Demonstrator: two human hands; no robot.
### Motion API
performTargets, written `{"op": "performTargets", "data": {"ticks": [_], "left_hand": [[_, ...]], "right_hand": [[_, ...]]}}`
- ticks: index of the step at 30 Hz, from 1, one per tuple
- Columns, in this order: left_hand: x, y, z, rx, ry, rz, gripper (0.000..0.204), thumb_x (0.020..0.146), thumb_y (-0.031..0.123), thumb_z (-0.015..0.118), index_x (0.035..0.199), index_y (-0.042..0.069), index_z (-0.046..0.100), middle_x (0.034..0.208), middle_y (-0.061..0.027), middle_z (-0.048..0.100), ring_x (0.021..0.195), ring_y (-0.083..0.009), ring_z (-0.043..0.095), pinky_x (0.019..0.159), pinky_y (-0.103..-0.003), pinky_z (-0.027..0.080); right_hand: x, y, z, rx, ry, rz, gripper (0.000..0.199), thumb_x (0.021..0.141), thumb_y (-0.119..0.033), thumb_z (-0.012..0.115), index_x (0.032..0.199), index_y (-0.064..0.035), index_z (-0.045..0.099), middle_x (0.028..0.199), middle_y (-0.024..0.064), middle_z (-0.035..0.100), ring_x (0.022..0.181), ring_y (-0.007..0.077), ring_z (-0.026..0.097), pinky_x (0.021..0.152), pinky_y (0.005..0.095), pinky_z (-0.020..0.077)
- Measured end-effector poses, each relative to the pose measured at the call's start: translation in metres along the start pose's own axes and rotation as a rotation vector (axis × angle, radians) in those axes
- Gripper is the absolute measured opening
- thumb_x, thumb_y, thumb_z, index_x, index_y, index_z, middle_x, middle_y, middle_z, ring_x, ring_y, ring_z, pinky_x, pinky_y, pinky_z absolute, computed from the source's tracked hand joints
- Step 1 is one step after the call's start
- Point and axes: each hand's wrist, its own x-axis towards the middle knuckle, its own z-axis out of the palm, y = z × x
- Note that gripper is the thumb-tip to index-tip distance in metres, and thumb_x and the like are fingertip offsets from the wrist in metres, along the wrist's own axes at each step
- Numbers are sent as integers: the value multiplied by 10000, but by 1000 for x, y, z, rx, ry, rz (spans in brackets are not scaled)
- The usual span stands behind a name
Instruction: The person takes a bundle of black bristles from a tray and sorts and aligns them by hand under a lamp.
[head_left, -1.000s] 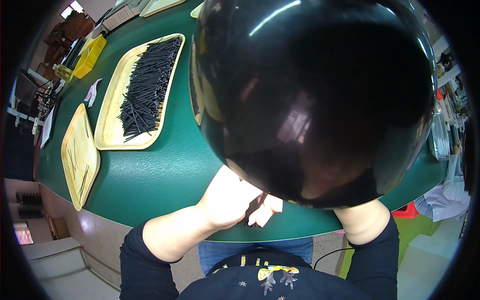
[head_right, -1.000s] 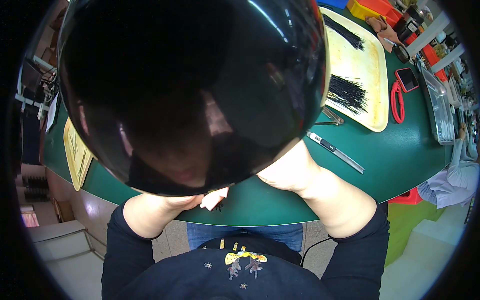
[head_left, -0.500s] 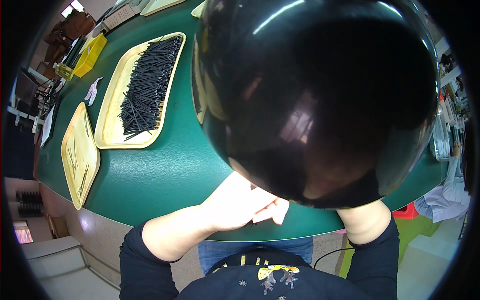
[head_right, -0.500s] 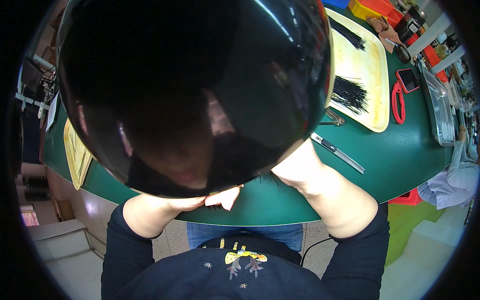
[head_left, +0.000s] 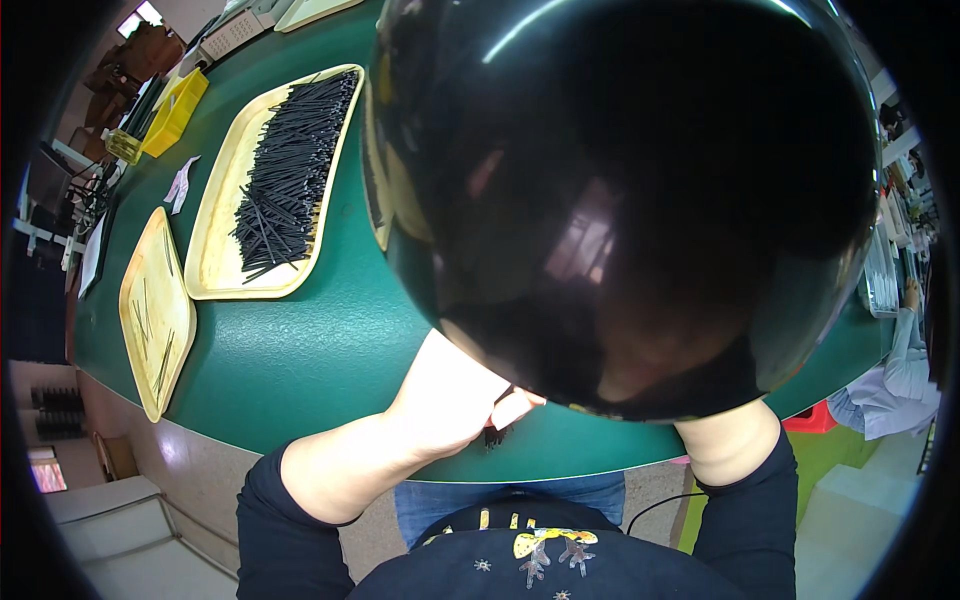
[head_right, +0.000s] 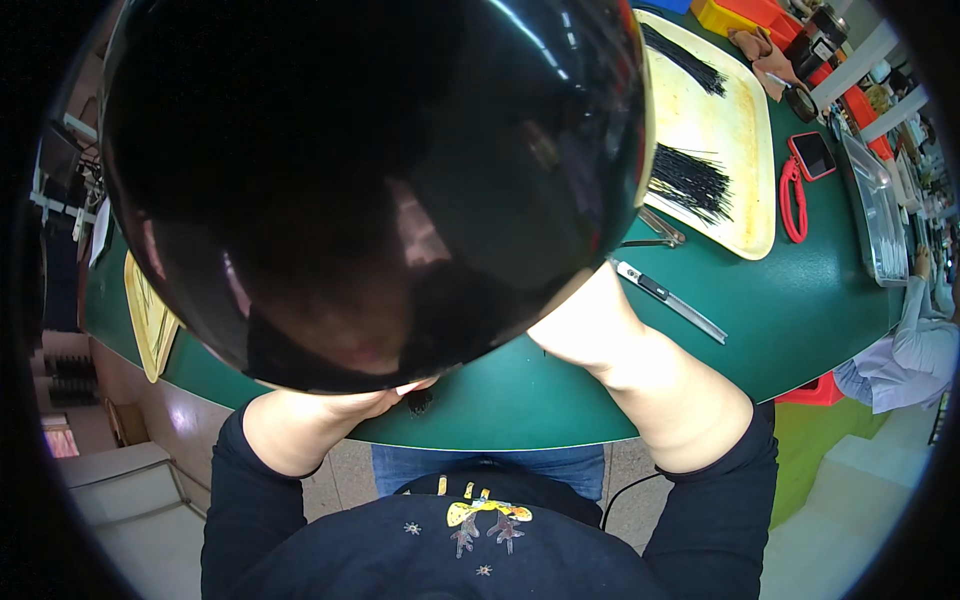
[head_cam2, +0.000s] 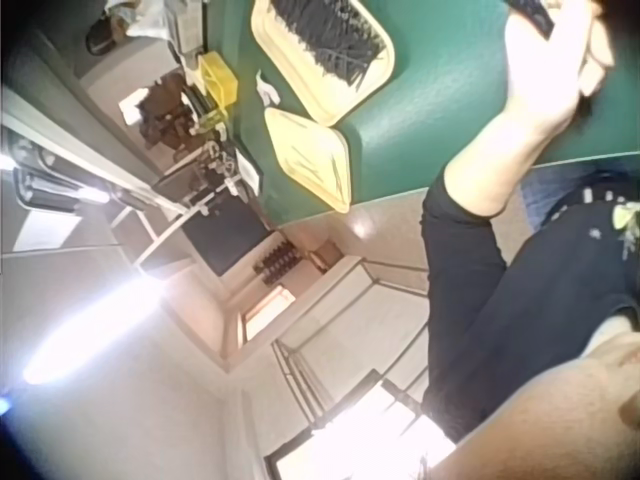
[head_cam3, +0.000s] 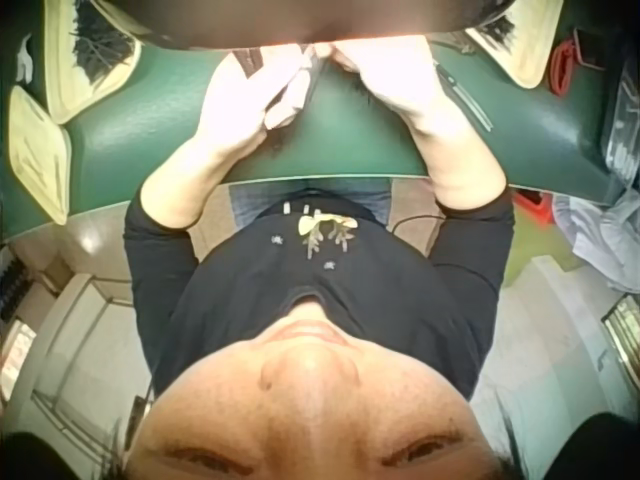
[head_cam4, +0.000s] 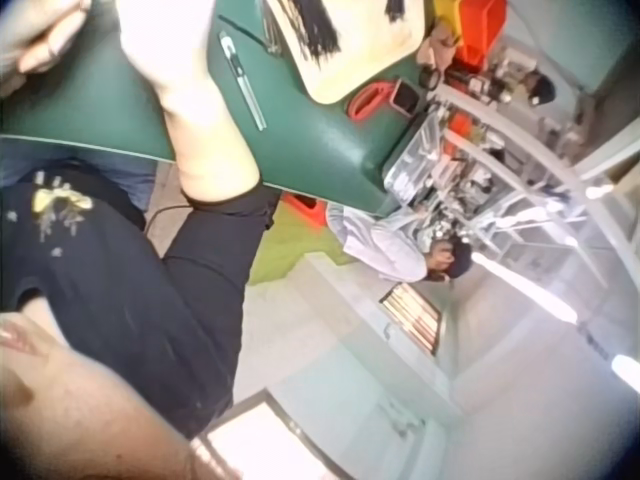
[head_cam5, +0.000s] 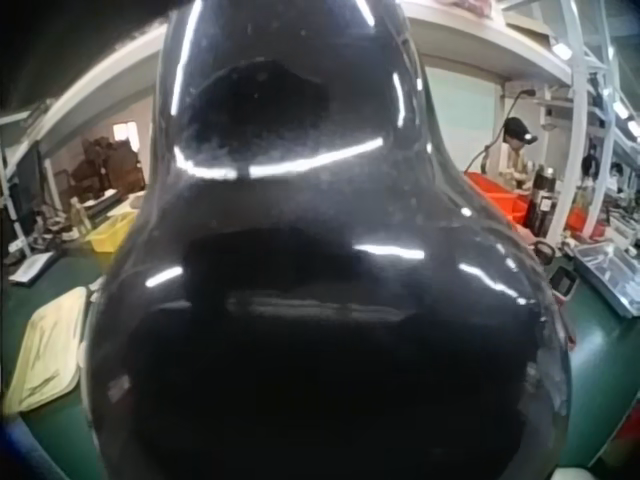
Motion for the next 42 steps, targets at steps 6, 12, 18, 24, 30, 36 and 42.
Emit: {"op": "performTargets", "data": {"ticks": [6,12,18,24,30,36,42], "left_hand": [[0,-6,-8,15,-80,22,280,738,-72,478,466,-6,487,446,-86,488,435,-145,509,711,-365,503],[4,-12,-12,-18,-110,-35,304,748,-65,438,452,-15,478,442,-88,482,423,-150,510,729,-410,499],[2,-6,-7,20,-86,63,234,727,-75,457,499,-30,486,434,-54,456,414,-126,496,720,-409,503],[1,3,1,-61,-51,73,289,726,-86,462,1007,-91,394,448,-3,444,423,-91,490,710,-395,507],[2,-4,-7,21,-100,175,380,792,-9,408,1138,-93,276,435,10,421,405,-88,477,708,-388,504],[4,-4,-9,0,-117,187,179,798,26,399,915,-106,427,447,-20,468,410,-98,490,705,-377,504],[4,-7,-10,23,-157,240,185,790,47,412,656,-46,499,438,-30,469,424,-110,503,710,-365,501]], "right_hand": [[0,-2,1,-5,-5,-4,672,613,27,692,1205,24,373,1161,126,471,1027,204,482,872,310,399],[1,-1,-1,-12,0,-7,671,614,32,689,1205,24,373,1162,126,470,1028,204,482,873,310,399],[0,-3,0,-17,3,-10,669,614,37,687,1205,24,374,1163,127,469,1030,204,481,874,311,399],[0,-1,-1,-7,2,-8,667,614,42,685,1205,23,374,1165,128,468,1031,204,480,875,311,398],[-6,-3,1,5,-1,11,666,615,47,682,1205,23,375,1166,128,467,1033,205,480,876,311,398],[-16,1,1,3,-23,46,664,615,52,680,1205,23,376,1168,129,466,1034,205,479,877,312,398],[-22,2,1,1,-27,51,663,616,57,678,1205,22,376,1169,130,465,1036,205,478,879,312,397]]}}
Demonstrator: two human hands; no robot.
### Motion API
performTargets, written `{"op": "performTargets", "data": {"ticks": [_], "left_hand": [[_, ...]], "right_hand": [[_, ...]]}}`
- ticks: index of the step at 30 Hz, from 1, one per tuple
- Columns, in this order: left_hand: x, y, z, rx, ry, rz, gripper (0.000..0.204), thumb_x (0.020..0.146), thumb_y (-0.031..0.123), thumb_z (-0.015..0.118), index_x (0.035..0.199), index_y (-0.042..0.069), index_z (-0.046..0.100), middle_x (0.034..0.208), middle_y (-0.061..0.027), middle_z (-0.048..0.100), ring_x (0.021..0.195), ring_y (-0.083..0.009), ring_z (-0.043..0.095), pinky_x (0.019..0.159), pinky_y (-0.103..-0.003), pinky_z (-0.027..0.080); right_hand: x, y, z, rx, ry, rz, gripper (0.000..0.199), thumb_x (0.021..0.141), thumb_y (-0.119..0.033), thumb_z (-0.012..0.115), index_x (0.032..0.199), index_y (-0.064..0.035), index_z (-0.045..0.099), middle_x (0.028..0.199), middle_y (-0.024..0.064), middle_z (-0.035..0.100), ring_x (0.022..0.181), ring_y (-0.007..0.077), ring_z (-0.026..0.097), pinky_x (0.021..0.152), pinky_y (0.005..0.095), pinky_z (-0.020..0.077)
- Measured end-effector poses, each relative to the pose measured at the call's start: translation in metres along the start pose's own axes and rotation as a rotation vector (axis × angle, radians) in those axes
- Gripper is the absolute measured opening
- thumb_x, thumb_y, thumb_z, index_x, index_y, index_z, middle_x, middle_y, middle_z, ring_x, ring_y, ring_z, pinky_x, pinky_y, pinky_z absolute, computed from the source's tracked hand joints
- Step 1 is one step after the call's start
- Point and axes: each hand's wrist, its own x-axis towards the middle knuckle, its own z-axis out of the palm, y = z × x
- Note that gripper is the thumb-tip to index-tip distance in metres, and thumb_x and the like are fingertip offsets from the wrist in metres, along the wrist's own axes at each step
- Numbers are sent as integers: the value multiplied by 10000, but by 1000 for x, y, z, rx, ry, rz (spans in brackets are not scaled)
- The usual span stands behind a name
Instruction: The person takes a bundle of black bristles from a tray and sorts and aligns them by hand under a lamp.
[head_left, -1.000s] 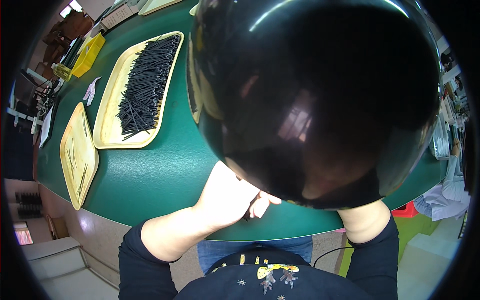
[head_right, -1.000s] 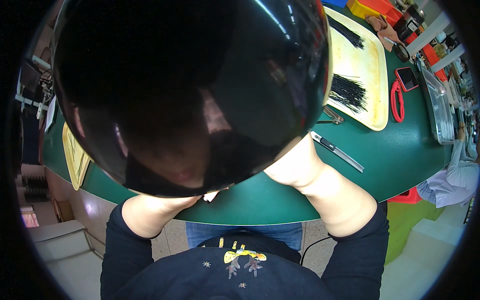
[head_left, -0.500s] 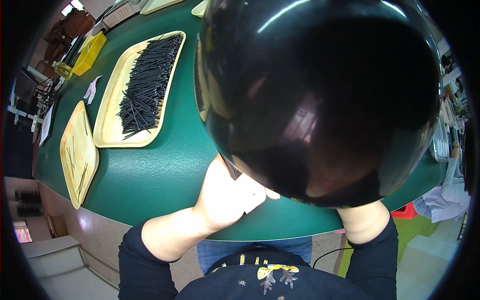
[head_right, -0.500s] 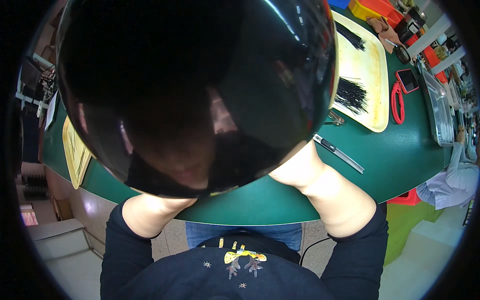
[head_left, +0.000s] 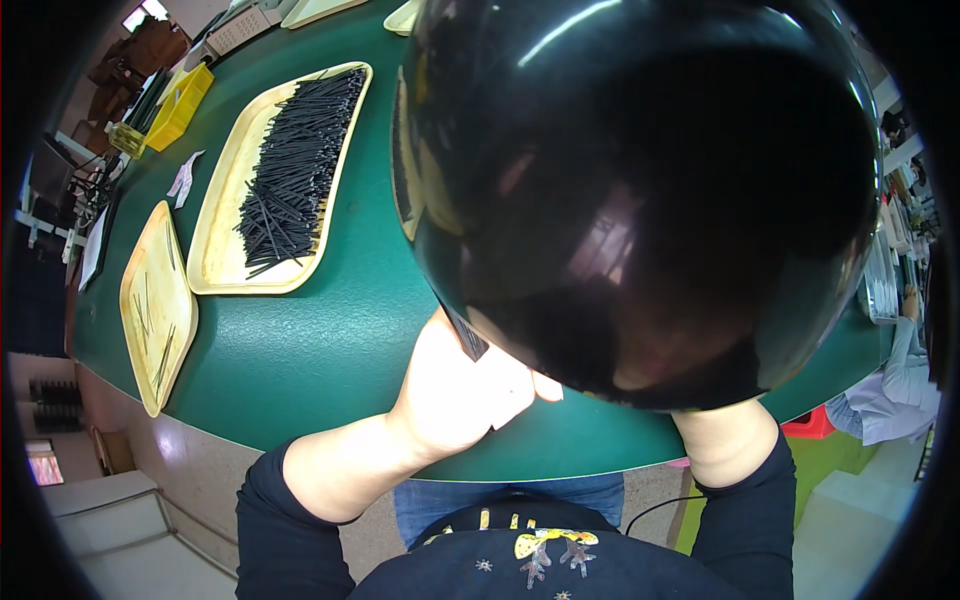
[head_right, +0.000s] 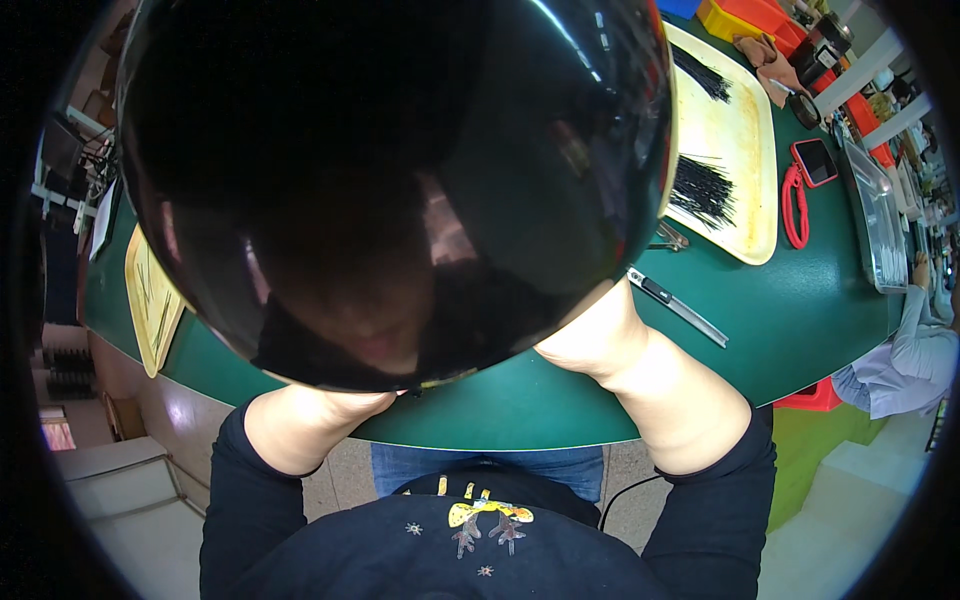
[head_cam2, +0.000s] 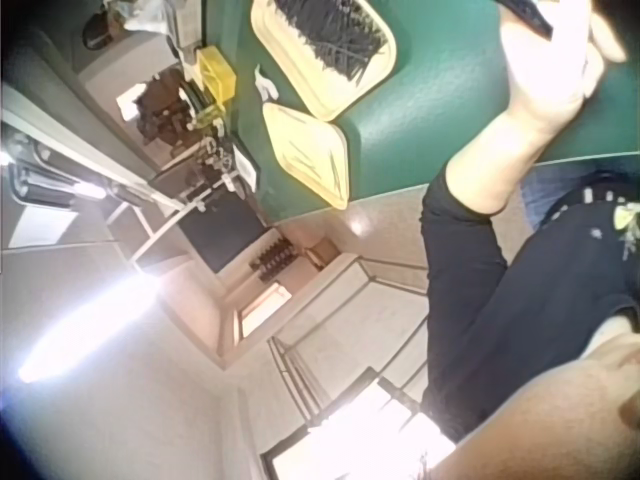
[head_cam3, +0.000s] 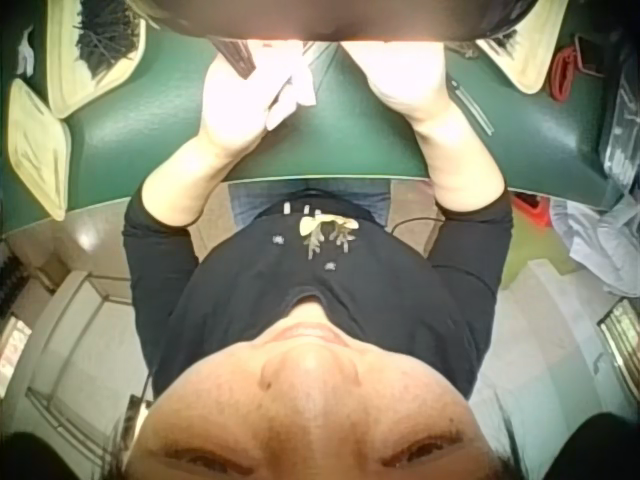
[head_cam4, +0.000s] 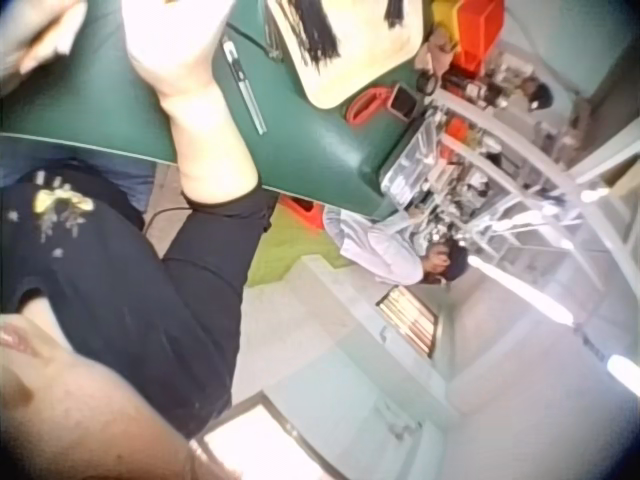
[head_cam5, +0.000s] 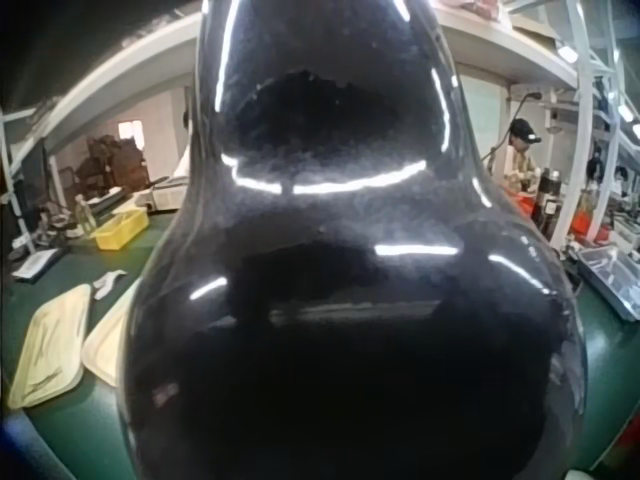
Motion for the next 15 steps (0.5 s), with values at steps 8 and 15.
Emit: {"op": "performTargets", "data": {"ticks": [8,15], "left_hand": [[3,8,8,-202,61,-305,224,823,57,409,662,-45,526,558,-132,554,374,-109,443,435,-239,417],[2,10,14,-288,79,-206,229,838,41,394,677,-49,530,616,-184,567,356,-105,415,356,-213,315]], "right_hand": [[-9,4,1,124,36,39,657,617,77,669,1204,23,377,1172,129,462,1043,205,474,881,311,396],[-2,8,3,27,-55,-47,651,613,85,669,1198,23,388,1175,131,461,1032,211,484,874,319,403]]}}
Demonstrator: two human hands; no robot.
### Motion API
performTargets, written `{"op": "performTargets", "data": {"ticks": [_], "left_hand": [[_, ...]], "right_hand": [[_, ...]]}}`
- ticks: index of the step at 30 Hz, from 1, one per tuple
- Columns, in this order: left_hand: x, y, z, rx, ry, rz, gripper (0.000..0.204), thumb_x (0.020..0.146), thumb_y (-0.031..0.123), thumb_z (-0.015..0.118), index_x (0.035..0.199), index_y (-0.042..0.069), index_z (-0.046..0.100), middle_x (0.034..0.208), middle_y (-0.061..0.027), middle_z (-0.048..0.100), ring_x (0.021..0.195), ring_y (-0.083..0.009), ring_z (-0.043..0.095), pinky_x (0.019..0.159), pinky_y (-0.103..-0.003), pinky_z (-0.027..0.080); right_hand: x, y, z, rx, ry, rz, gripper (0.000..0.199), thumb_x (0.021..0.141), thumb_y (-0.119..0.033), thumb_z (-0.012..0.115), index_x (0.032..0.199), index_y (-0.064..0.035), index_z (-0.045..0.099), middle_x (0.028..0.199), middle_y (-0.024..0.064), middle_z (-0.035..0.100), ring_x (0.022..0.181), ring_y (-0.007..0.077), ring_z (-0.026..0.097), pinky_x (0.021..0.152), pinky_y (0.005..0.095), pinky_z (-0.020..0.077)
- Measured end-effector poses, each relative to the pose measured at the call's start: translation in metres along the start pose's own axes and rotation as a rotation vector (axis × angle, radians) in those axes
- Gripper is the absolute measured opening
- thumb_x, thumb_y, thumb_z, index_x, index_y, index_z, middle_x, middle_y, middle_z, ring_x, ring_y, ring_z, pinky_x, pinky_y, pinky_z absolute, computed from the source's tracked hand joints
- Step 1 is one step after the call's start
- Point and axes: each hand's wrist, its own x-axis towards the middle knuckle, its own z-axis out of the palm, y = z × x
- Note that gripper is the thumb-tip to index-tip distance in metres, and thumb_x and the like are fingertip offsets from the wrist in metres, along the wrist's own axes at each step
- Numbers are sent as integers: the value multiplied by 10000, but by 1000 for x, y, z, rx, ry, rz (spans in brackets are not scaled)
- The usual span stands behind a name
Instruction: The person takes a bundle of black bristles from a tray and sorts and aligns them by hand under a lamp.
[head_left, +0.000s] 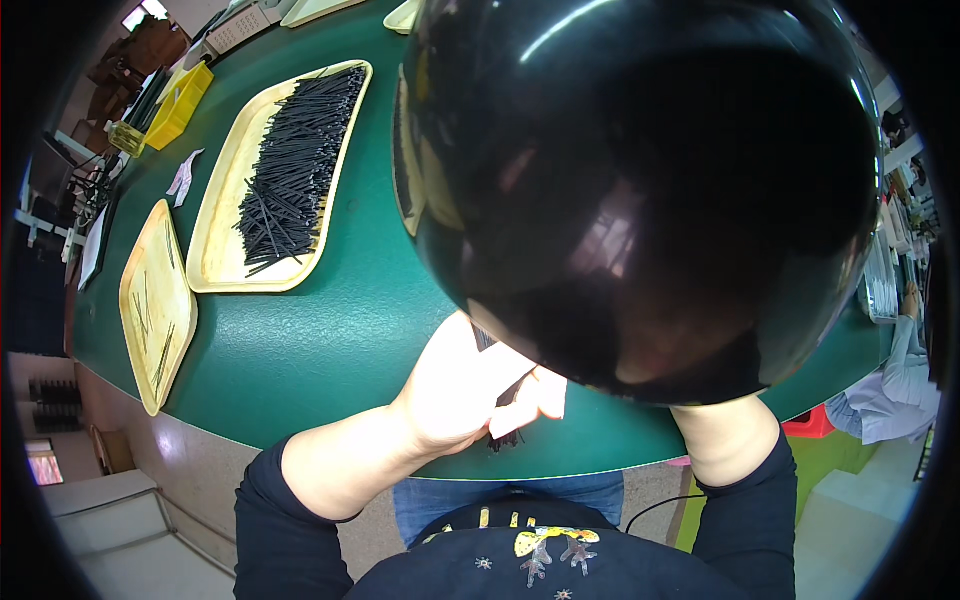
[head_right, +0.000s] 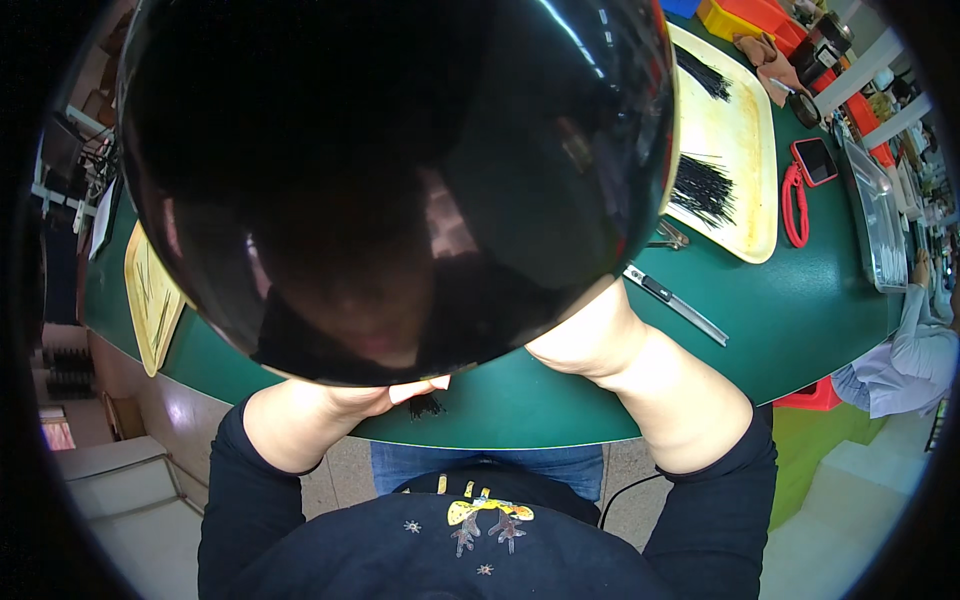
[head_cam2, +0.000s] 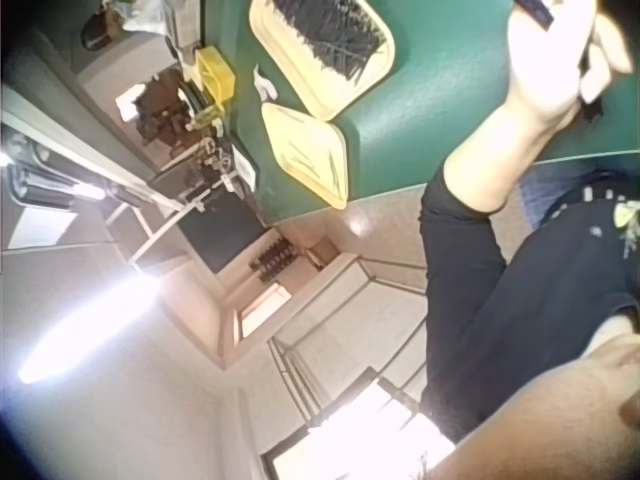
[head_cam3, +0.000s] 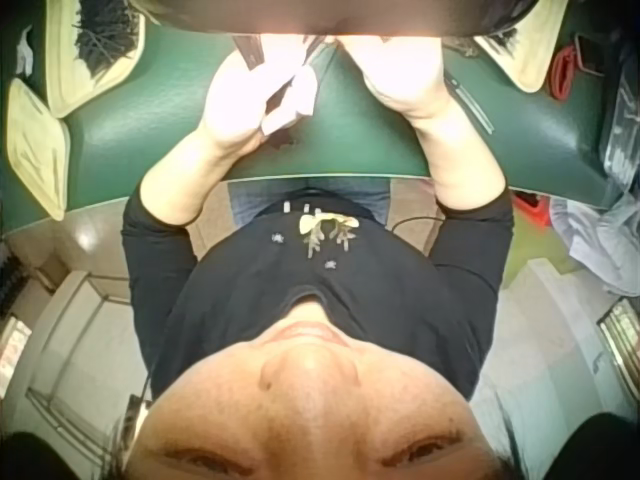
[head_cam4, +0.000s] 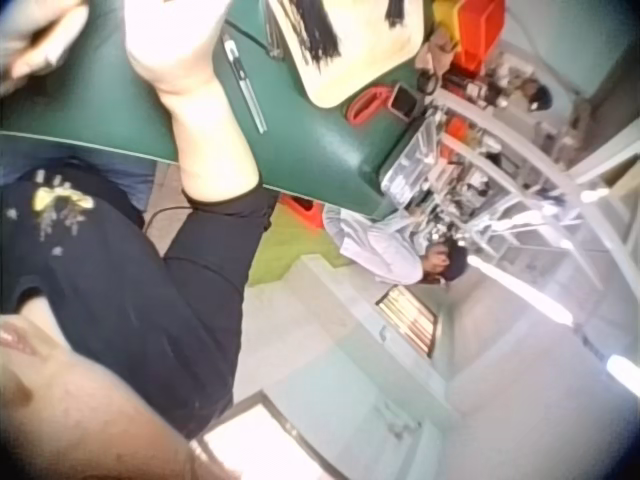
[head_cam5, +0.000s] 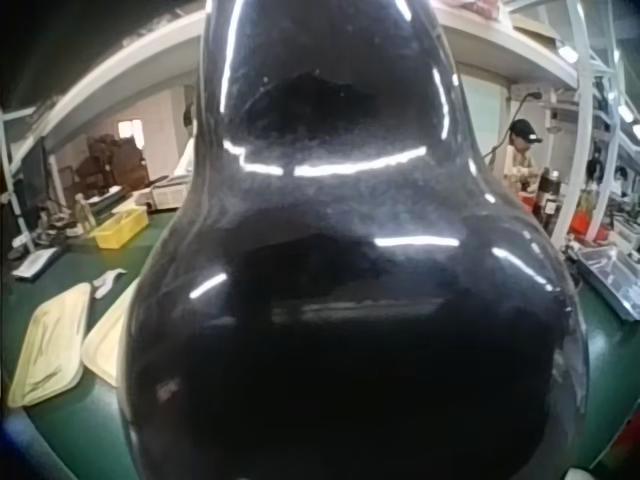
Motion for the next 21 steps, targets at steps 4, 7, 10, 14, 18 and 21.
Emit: {"op": "performTargets", "data": {"ticks": [4,7,10,14,18,21], "left_hand": [[1,-7,-6,-31,-50,70,217,840,47,395,701,-52,529,634,-187,571,358,-109,419,350,-212,309],[0,-5,-5,10,-52,97,212,841,55,399,711,-54,527,628,-183,571,366,-109,433,350,-213,313],[-1,4,6,24,24,25,196,830,40,409,704,-60,521,603,-171,565,379,-106,449,357,-213,331],[-3,8,8,288,74,83,166,796,2,425,672,-66,512,566,-142,557,394,-102,469,374,-210,370],[4,-6,-12,374,110,131,165,769,-16,432,626,-55,504,561,-117,558,401,-105,484,395,-211,408],[3,-1,-7,326,98,114,184,776,3,430,612,-39,502,556,-112,554,396,-107,483,386,-210,404]], "right_hand": [[-5,-1,1,192,31,146,685,599,72,687,1206,23,373,1176,134,460,1020,209,492,875,322,401],[1,-16,5,210,106,214,721,584,70,695,1216,23,353,1174,136,458,1029,206,484,882,321,396],[-2,-7,-3,-66,90,4,750,568,76,696,1224,24,337,1177,136,453,1044,207,473,892,322,388],[-3,-2,0,-58,104,81,717,580,87,681,1213,25,351,1171,134,456,1046,201,469,890,315,388],[-2,-6,1,-179,87,38,667,595,95,670,1192,28,380,1145,130,477,1029,196,481,878,308,397],[-2,-4,-1,-249,70,11,638,601,96,671,1176,32,402,1133,126,487,1011,196,494,858,305,414]]}}
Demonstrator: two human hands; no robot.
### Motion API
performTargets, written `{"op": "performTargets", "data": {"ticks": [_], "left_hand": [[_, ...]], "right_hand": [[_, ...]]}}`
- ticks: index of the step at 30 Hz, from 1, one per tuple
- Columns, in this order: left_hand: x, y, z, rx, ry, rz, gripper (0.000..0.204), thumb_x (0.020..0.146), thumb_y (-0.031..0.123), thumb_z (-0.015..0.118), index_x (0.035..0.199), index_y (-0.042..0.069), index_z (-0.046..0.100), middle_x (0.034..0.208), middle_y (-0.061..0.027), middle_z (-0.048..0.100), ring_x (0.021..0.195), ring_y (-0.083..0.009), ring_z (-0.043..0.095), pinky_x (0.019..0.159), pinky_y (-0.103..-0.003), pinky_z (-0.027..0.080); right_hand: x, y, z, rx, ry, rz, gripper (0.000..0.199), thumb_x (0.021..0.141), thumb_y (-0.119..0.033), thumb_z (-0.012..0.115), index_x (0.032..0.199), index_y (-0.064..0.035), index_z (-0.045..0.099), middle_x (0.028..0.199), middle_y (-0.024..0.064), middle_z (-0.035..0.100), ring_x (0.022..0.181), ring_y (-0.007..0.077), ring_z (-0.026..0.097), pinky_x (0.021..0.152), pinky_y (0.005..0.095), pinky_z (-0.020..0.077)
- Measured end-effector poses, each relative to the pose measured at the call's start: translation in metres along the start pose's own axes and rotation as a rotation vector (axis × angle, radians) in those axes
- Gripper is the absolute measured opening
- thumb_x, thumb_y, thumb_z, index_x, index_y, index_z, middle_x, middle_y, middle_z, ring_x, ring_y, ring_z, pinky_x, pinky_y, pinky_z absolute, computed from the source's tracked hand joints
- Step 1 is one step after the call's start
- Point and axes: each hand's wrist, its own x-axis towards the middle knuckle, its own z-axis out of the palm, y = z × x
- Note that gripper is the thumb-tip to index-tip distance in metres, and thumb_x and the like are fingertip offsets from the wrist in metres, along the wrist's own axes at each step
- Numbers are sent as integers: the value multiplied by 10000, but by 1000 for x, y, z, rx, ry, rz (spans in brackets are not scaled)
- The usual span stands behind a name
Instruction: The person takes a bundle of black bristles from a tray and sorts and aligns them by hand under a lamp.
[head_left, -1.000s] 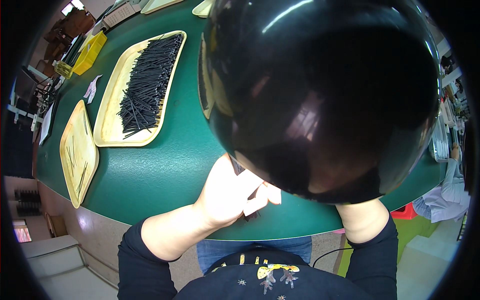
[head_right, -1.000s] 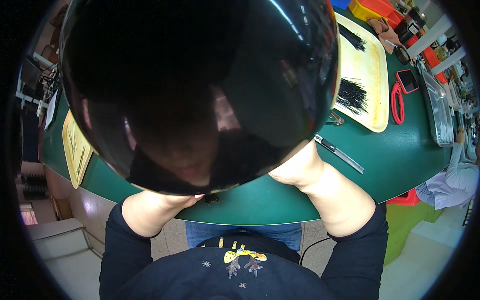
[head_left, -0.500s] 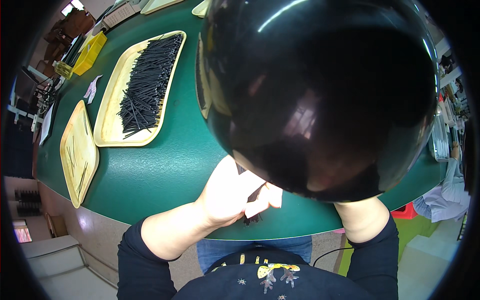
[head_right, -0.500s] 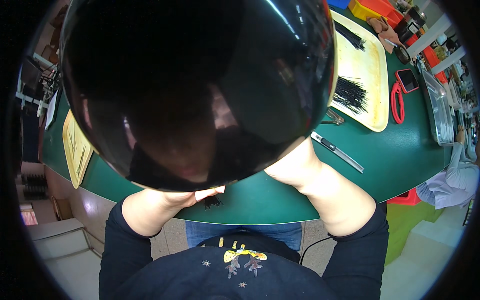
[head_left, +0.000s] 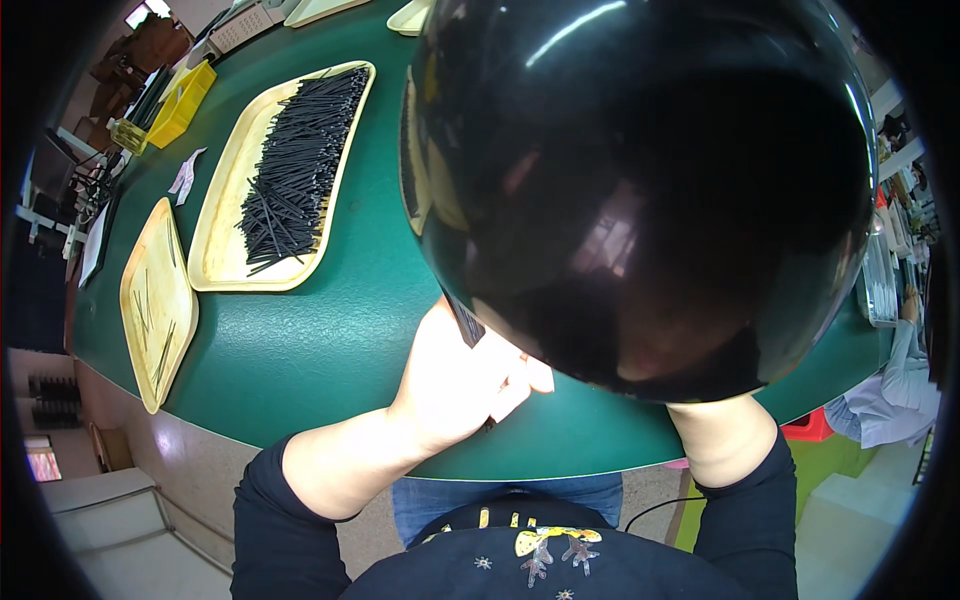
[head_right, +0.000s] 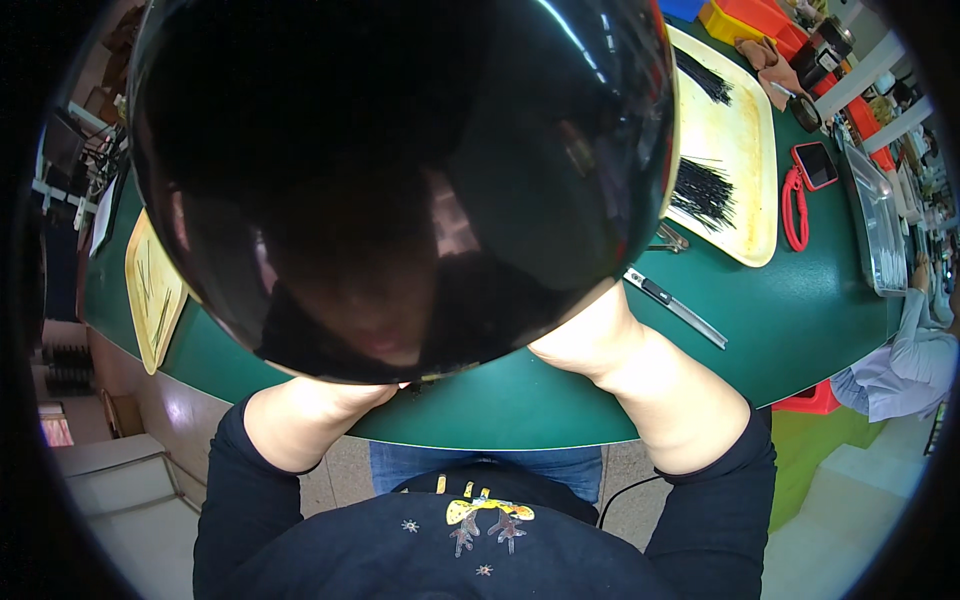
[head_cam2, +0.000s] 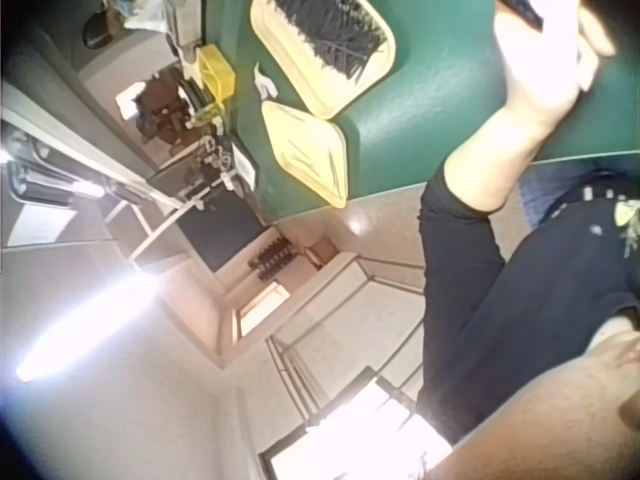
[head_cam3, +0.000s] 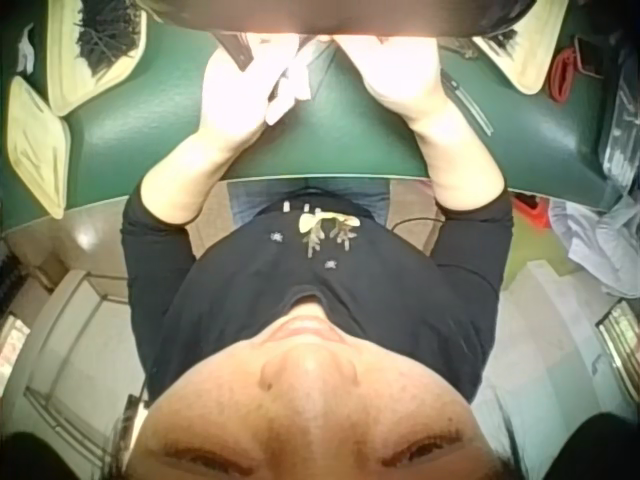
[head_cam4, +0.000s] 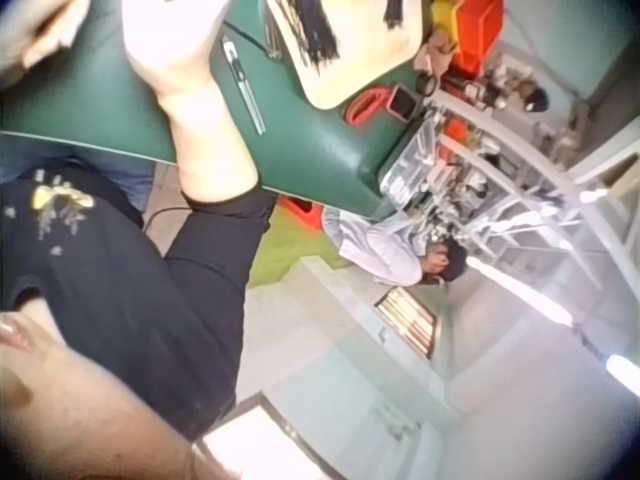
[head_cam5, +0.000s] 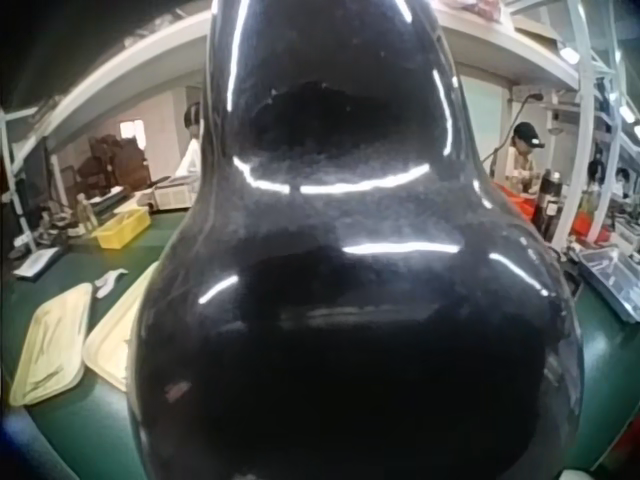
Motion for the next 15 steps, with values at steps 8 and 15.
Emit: {"op": "performTargets", "data": {"ticks": [8,15], "left_hand": [[2,-4,-5,-271,-95,-231,271,836,109,426,589,16,487,556,-129,542,355,-88,425,321,-188,282],[3,5,0,-180,-122,-234,272,838,113,419,596,12,492,571,-122,547,352,-81,410,327,-190,287]], "right_hand": [[-7,9,-2,324,-9,-3,588,614,91,681,1147,31,440,1107,121,509,952,199,531,807,307,451],[-16,18,-7,251,-76,91,563,609,79,694,1121,30,466,1086,117,522,939,201,538,797,306,457]]}}
